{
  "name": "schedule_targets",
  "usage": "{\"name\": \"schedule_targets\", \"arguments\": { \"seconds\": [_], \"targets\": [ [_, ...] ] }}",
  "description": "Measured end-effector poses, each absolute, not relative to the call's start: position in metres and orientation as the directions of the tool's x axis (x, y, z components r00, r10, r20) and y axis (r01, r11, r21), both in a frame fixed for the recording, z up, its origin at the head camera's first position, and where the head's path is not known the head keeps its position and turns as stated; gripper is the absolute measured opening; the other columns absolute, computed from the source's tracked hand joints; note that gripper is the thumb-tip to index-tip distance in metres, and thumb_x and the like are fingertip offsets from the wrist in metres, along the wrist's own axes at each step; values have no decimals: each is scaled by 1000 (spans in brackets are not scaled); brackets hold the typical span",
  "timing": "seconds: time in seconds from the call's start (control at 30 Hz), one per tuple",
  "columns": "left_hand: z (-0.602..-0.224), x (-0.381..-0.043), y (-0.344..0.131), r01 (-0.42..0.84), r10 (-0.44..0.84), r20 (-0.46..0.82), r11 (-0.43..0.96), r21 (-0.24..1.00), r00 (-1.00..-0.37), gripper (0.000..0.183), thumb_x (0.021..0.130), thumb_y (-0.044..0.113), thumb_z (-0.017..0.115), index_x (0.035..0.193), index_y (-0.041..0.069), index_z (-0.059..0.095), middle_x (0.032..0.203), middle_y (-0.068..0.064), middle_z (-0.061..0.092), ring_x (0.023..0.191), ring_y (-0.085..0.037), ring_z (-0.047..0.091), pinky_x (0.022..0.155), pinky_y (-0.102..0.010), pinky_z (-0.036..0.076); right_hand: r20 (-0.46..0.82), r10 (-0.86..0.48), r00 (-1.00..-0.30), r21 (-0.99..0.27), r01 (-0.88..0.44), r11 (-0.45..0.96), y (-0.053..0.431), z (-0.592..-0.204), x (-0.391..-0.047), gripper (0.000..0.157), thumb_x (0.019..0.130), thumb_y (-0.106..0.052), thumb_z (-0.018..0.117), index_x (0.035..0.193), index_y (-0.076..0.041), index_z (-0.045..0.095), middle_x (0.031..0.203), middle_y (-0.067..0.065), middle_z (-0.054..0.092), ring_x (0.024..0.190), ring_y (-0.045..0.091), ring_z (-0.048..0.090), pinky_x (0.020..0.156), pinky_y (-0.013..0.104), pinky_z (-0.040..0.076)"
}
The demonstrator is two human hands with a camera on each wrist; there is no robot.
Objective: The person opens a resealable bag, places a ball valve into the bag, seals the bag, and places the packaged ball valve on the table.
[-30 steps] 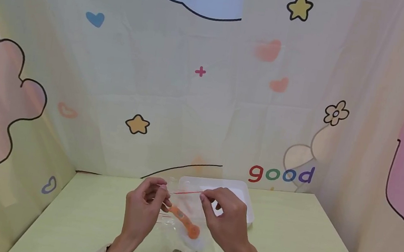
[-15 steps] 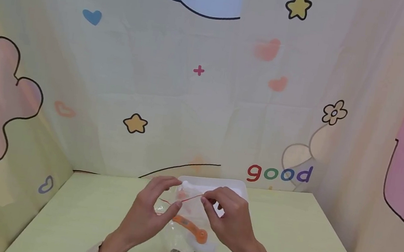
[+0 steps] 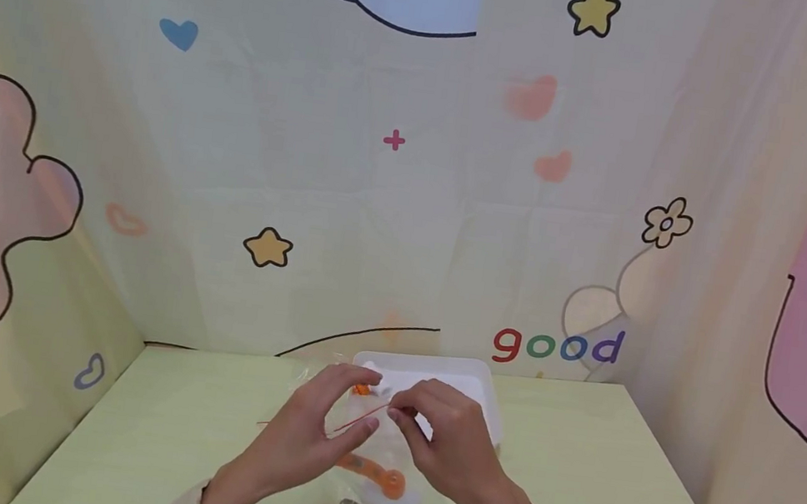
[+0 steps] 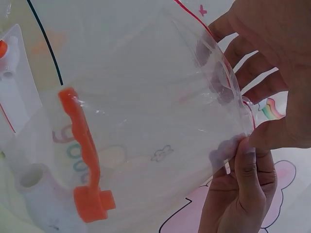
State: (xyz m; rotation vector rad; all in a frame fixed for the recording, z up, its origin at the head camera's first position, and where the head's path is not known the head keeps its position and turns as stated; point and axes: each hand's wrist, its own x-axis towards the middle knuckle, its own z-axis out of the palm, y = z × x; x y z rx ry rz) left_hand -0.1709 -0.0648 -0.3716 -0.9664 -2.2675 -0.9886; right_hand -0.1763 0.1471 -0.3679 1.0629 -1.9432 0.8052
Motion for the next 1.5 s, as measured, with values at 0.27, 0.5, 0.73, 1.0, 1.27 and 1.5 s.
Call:
{"name": "schedule_targets", "arguments": {
  "seconds": [0.27,0.5,0.73,1.0,1.27,1.5],
  "targets": [
    [-375,-172,-62,783,426,674,475,401,-603,16,93,22,67,108,17,63,108,7,64,106,-8,59,88,-28,52,821,-424,-383,-167,-871,462,145,-370,-174,6,90,-12,70,88,-17,68,80,-10,66,74,4,57,71,15,47],
    [-379,-175,-61,820,448,696,416,393,-561,3,95,18,65,95,16,62,91,8,62,89,-6,59,79,-25,51,819,-426,-385,-165,-868,468,143,-371,-172,9,88,-11,72,87,-19,67,78,-12,65,73,3,56,72,14,45],
    [-379,-175,-59,843,445,722,371,390,-530,5,93,15,66,92,15,61,88,6,62,85,-6,59,75,-25,51,821,-407,-400,-189,-864,467,142,-371,-169,9,89,-12,72,88,-20,67,79,-13,64,74,2,56,71,17,46],
    [-377,-172,-59,845,438,729,364,391,-526,4,94,16,65,92,15,62,88,6,62,84,-5,58,74,-26,52,848,-406,-340,-141,-884,447,141,-368,-168,5,92,-16,69,87,-18,69,78,-11,64,72,1,56,69,13,46],
    [-379,-173,-65,843,439,727,375,386,-528,7,93,12,66,92,16,61,86,7,61,83,-4,58,76,-23,51,848,-374,-374,-182,-870,458,141,-369,-168,6,92,-14,69,86,-16,68,76,-10,63,70,3,55,69,14,46],
    [-378,-172,-68,834,446,713,391,389,-542,4,94,15,65,93,17,62,88,8,61,83,-4,59,75,-20,50,847,-378,-373,-183,-873,452,141,-370,-168,6,90,-12,70,86,-16,68,76,-10,63,70,2,55,70,14,45]
  ]
}}
